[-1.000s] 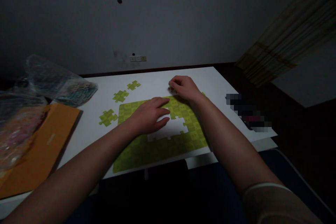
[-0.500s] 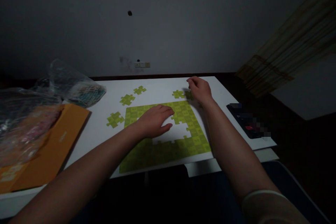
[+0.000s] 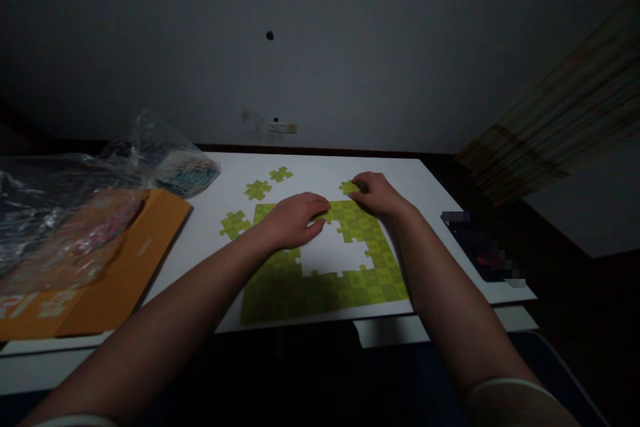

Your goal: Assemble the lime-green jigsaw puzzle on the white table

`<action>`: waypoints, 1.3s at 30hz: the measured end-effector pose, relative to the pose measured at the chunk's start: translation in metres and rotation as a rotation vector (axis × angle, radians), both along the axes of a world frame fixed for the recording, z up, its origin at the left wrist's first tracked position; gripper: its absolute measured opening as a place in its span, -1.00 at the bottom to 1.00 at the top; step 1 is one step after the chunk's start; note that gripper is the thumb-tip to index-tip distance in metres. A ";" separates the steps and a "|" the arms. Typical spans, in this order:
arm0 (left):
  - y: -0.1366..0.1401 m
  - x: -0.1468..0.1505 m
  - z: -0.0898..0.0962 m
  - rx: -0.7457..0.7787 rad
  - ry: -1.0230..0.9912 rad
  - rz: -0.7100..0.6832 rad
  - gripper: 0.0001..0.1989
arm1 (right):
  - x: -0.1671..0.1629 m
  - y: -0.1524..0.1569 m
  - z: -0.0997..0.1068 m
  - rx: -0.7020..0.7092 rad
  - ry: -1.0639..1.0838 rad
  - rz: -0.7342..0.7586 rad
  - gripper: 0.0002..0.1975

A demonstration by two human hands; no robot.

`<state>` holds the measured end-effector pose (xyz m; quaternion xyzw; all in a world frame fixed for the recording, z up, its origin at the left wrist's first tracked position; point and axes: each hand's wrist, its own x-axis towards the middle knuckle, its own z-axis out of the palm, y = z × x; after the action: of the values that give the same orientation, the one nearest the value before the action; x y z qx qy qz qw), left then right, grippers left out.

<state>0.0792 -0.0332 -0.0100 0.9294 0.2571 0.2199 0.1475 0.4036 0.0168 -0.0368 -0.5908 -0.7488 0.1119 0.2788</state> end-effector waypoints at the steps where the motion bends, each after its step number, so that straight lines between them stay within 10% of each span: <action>1: 0.002 -0.003 0.000 0.022 0.004 0.012 -0.63 | 0.000 0.001 0.000 -0.005 0.032 0.009 -0.68; 14: 0.016 -0.015 -0.009 -0.008 0.146 0.202 -0.54 | -0.008 -0.001 0.002 -0.013 0.188 0.015 -0.14; 25: 0.015 -0.002 -0.007 -0.427 -0.407 0.329 -0.74 | -0.067 -0.027 0.031 -0.283 0.838 0.120 -0.53; 39: 0.020 0.003 -0.010 -0.778 -0.749 0.355 -0.82 | -0.070 -0.034 0.041 -0.402 0.806 0.223 -0.59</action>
<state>0.0825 -0.0128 -0.0205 0.6077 0.4016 0.4450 0.5209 0.3338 -0.0169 0.0045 -0.4587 -0.6031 0.5047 0.4137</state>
